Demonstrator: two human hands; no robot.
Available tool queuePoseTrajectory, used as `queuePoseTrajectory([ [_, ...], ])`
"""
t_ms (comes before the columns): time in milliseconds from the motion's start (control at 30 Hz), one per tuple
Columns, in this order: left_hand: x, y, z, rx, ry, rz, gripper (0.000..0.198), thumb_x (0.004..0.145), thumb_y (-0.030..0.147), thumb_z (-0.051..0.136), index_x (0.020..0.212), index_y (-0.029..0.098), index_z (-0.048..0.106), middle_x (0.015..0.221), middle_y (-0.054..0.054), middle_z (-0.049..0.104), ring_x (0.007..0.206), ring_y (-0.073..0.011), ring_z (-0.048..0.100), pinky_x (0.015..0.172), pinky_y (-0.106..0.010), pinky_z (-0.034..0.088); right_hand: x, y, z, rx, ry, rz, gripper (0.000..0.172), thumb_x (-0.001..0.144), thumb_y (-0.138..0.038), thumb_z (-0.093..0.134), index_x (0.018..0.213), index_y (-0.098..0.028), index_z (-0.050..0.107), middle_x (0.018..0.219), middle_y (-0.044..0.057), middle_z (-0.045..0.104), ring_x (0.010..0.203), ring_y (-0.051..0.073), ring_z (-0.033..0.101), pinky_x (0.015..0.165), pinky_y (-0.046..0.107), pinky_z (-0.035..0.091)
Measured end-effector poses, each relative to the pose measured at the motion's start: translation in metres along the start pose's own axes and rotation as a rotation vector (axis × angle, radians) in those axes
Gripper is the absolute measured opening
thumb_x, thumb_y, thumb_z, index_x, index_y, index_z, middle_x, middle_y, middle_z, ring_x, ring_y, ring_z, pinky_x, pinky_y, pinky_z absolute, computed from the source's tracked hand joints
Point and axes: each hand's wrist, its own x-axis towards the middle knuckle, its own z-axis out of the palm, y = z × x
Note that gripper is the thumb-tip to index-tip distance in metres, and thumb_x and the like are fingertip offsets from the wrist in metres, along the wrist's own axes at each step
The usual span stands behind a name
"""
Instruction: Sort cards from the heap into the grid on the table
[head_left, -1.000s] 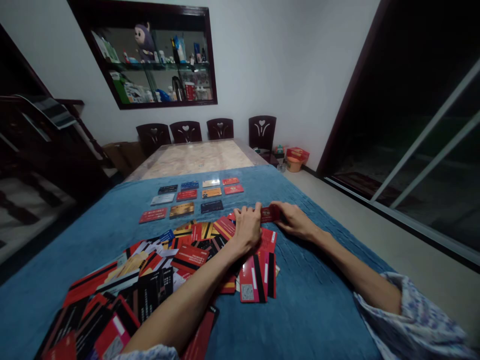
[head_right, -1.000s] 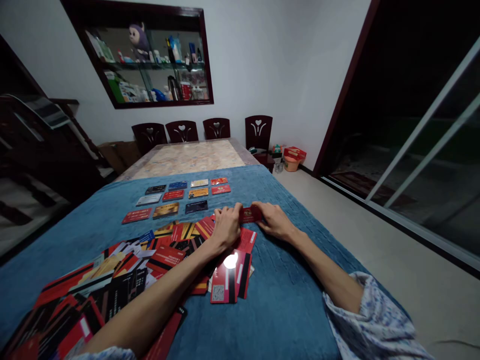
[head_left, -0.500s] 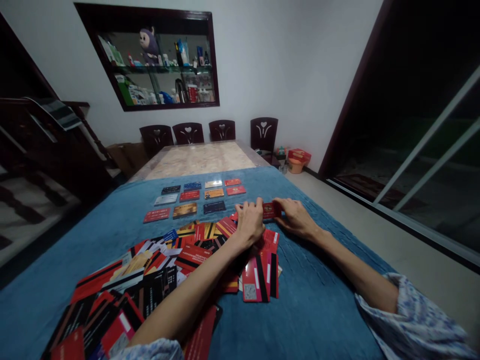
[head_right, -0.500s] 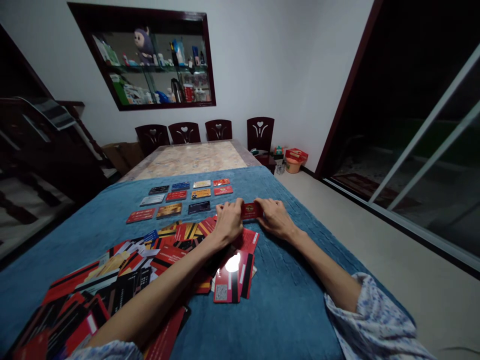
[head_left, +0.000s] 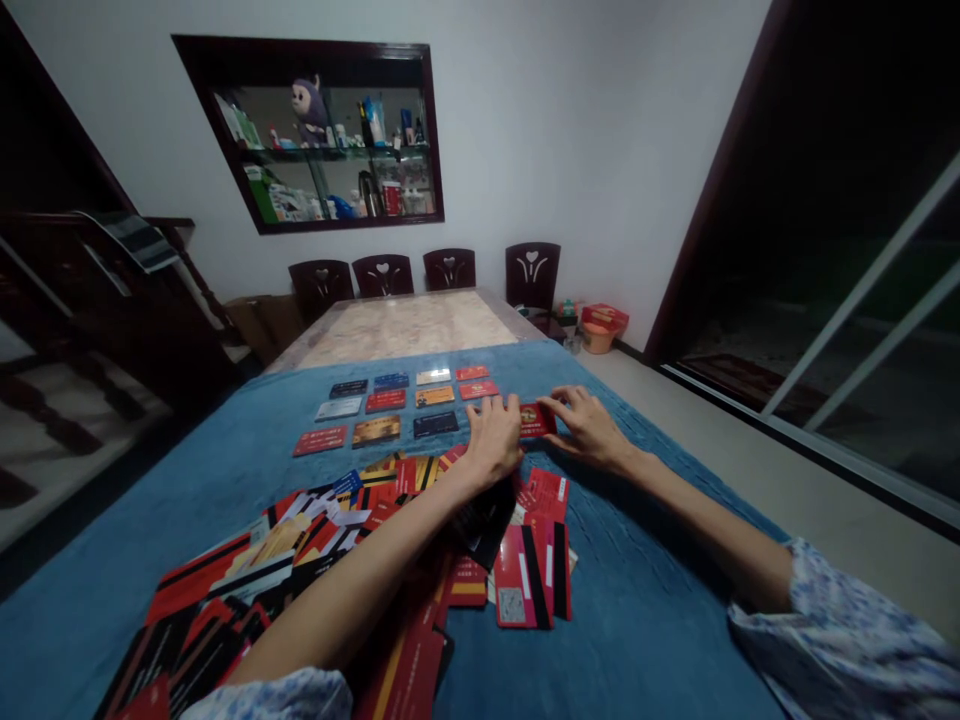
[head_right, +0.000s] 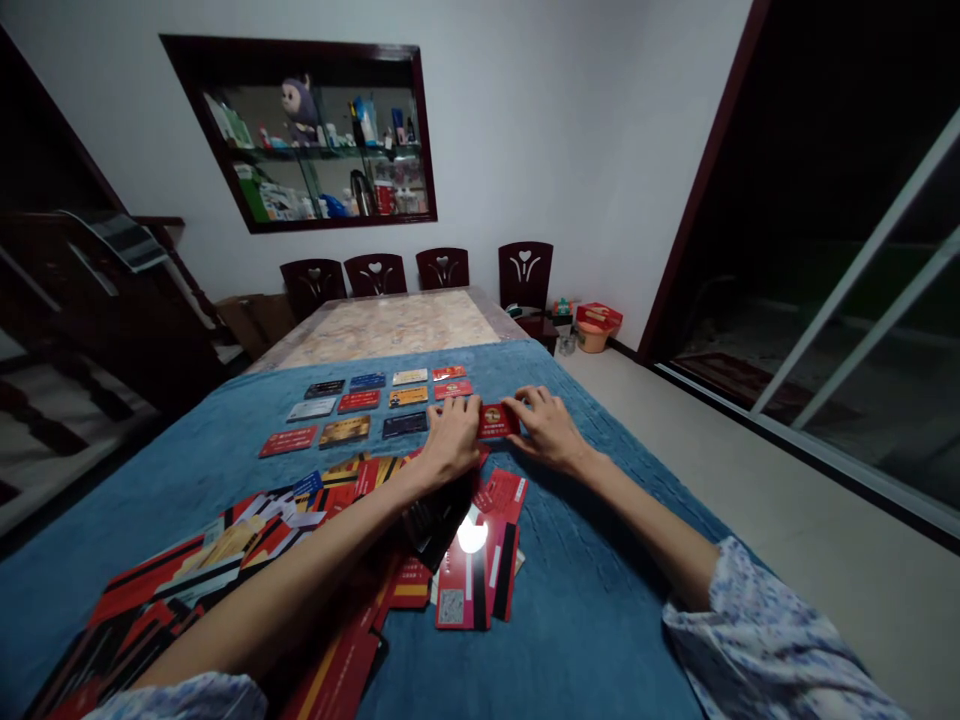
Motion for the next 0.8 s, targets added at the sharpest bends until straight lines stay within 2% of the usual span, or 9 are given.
queuePoseTrajectory([
  [233,0.008,-0.028,0.001,0.055,-0.017,0.046,0.04,0.08,0.015,0.056,0.119,0.016,0.046,0.129,-0.015,0.053,0.122,-0.0298,0.044,0.098,-0.05,0.035,0.023,-0.002,0.001,0.029,-0.07,-0.086,0.051,0.086,-0.039,0.061,0.133,-0.021,0.054,0.122,0.015,0.056,0.105,0.029,0.048,0.078,0.038,0.041],
  [467,0.015,-0.049,0.012,0.088,-0.005,0.07,0.037,0.084,0.024,0.054,0.12,0.018,0.048,0.132,-0.015,0.052,0.124,-0.0313,0.041,0.1,-0.053,0.035,0.04,0.002,0.009,0.086,-0.13,-0.11,0.052,0.085,-0.039,0.063,0.132,-0.018,0.055,0.124,0.017,0.056,0.106,0.029,0.049,0.079,0.04,0.045],
  [800,0.036,-0.071,0.007,0.143,-0.045,0.044,0.036,0.083,0.025,0.054,0.118,0.016,0.052,0.127,-0.017,0.053,0.121,-0.0333,0.043,0.095,-0.052,0.038,0.077,0.008,0.023,0.112,-0.241,-0.134,0.043,0.084,-0.029,0.064,0.125,-0.018,0.058,0.122,0.015,0.056,0.105,0.027,0.049,0.086,0.04,0.047],
])
